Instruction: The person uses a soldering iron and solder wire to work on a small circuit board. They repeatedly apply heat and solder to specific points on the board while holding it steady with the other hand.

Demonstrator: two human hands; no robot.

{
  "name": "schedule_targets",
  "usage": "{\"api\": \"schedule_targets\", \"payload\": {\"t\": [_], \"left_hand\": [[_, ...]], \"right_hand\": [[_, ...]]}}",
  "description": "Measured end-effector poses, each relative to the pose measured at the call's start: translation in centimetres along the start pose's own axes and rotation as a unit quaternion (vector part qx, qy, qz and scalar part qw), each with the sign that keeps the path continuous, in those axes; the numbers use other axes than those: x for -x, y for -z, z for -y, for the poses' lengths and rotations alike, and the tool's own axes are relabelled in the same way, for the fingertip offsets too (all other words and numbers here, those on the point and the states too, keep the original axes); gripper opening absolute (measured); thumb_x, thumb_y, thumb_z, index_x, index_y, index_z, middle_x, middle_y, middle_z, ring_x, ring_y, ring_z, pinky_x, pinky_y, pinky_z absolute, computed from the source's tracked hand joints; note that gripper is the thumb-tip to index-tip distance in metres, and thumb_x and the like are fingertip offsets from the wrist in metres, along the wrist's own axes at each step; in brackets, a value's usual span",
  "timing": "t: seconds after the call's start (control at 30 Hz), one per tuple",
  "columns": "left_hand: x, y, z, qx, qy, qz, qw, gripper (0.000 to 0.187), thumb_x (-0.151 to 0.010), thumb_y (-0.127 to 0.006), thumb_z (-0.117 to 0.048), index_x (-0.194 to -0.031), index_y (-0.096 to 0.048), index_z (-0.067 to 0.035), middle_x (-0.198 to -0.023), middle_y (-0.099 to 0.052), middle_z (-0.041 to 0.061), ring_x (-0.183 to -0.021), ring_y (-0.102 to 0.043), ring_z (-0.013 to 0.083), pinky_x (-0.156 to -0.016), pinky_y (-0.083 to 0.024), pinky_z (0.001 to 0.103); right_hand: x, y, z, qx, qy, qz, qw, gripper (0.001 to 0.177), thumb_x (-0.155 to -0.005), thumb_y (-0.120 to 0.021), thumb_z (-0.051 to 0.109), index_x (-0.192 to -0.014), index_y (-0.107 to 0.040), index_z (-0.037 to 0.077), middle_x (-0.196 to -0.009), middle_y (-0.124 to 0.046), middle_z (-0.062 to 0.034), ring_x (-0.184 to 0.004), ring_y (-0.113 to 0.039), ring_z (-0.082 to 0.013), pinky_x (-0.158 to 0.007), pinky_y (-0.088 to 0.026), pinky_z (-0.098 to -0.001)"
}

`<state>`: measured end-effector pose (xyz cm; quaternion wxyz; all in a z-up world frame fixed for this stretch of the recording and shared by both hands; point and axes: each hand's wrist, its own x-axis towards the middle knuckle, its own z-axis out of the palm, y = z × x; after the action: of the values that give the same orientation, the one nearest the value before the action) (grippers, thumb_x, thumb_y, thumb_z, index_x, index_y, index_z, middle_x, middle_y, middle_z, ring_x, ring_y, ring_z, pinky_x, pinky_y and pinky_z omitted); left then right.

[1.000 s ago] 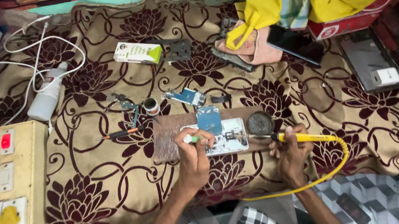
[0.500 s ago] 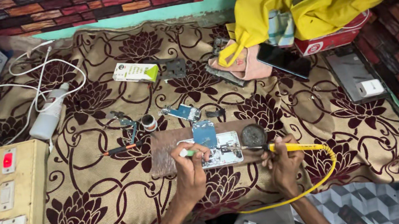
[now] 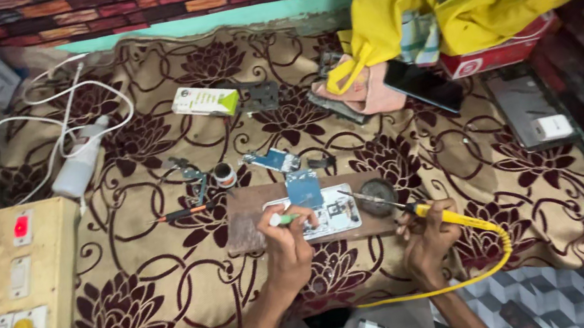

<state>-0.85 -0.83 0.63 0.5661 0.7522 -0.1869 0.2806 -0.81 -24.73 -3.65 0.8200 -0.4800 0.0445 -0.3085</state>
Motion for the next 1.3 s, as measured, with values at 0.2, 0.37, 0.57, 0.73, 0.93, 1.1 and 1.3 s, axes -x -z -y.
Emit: {"api": "schedule_targets", "payload": {"t": [0.2,0.37,0.57,0.73,0.93,1.1,1.3], "left_hand": [[-0.5,0.3,0.0,0.14,0.121,-0.08,0.979,0.022,-0.114,-0.029,-0.029,-0.11,-0.02,-0.01,-0.092,-0.072,0.012,-0.064,-0.04,0.0128,-0.056,-0.035,0.026],[-0.3,0.8,-2.2,0.113,0.118,-0.062,0.985,0.022,-0.114,-0.029,-0.028,-0.115,-0.019,-0.008,-0.096,-0.066,0.015,-0.07,-0.042,0.0135,-0.069,-0.041,0.029],[-0.5,1.8,-2.4,0.002,0.02,-0.05,0.999,0.017,-0.118,-0.025,-0.026,-0.117,-0.021,-0.01,-0.091,-0.066,0.012,-0.078,-0.049,0.0147,-0.082,-0.041,0.033],[-0.5,1.9,-0.5,0.077,0.121,-0.041,0.989,0.019,-0.113,-0.025,-0.031,-0.109,-0.022,-0.012,-0.087,-0.069,0.011,-0.06,-0.045,0.0123,-0.055,-0.039,0.027],[0.4,1.4,-0.5,0.107,0.095,-0.015,0.99,0.021,-0.116,-0.024,-0.032,-0.112,-0.019,-0.012,-0.091,-0.066,0.016,-0.067,-0.048,0.0145,-0.066,-0.045,0.027],[-0.1,1.3,-0.3,0.168,0.072,-0.03,0.983,0.022,-0.117,-0.023,-0.033,-0.111,-0.018,-0.013,-0.095,-0.065,0.017,-0.071,-0.053,0.015,-0.066,-0.047,0.026],[-0.1,1.4,-0.3,0.142,0.104,-0.023,0.984,0.025,-0.116,-0.025,-0.036,-0.112,-0.019,-0.012,-0.092,-0.065,0.017,-0.068,-0.052,0.0154,-0.065,-0.047,0.026]], "right_hand": [[0.1,0.2,0.2,-0.003,-0.015,0.058,0.998,0.026,-0.112,-0.057,0.023,-0.099,-0.042,0.007,-0.068,-0.058,-0.0096,-0.052,-0.06,-0.0173,-0.043,-0.048,-0.0257],[0.1,0.2,0.4,0.004,-0.058,0.076,0.995,0.024,-0.109,-0.055,0.023,-0.096,-0.044,0.006,-0.067,-0.059,-0.0094,-0.05,-0.061,-0.0167,-0.042,-0.049,-0.0258],[0.0,0.3,0.3,0.014,-0.013,0.111,0.994,0.027,-0.111,-0.055,0.021,-0.093,-0.045,0.003,-0.064,-0.059,-0.0106,-0.048,-0.062,-0.0167,-0.038,-0.05,-0.0273],[-0.1,-0.2,0.5,0.013,0.013,0.119,0.993,0.028,-0.112,-0.056,0.023,-0.096,-0.045,0.002,-0.067,-0.061,-0.0133,-0.05,-0.063,-0.0173,-0.041,-0.051,-0.0271],[0.5,0.2,0.9,0.0,-0.003,0.137,0.991,0.028,-0.112,-0.055,0.027,-0.101,-0.043,0.005,-0.073,-0.065,-0.0154,-0.056,-0.066,-0.0185,-0.047,-0.052,-0.0254],[0.2,0.3,0.6,0.013,-0.038,0.135,0.99,0.029,-0.111,-0.056,0.027,-0.098,-0.043,0.005,-0.069,-0.062,-0.013,-0.054,-0.066,-0.0181,-0.042,-0.05,-0.0247],[0.1,0.3,0.5,0.005,-0.053,0.13,0.99,0.028,-0.111,-0.056,0.025,-0.097,-0.044,0.005,-0.066,-0.061,-0.0113,-0.053,-0.066,-0.018,-0.041,-0.051,-0.0246]]}}
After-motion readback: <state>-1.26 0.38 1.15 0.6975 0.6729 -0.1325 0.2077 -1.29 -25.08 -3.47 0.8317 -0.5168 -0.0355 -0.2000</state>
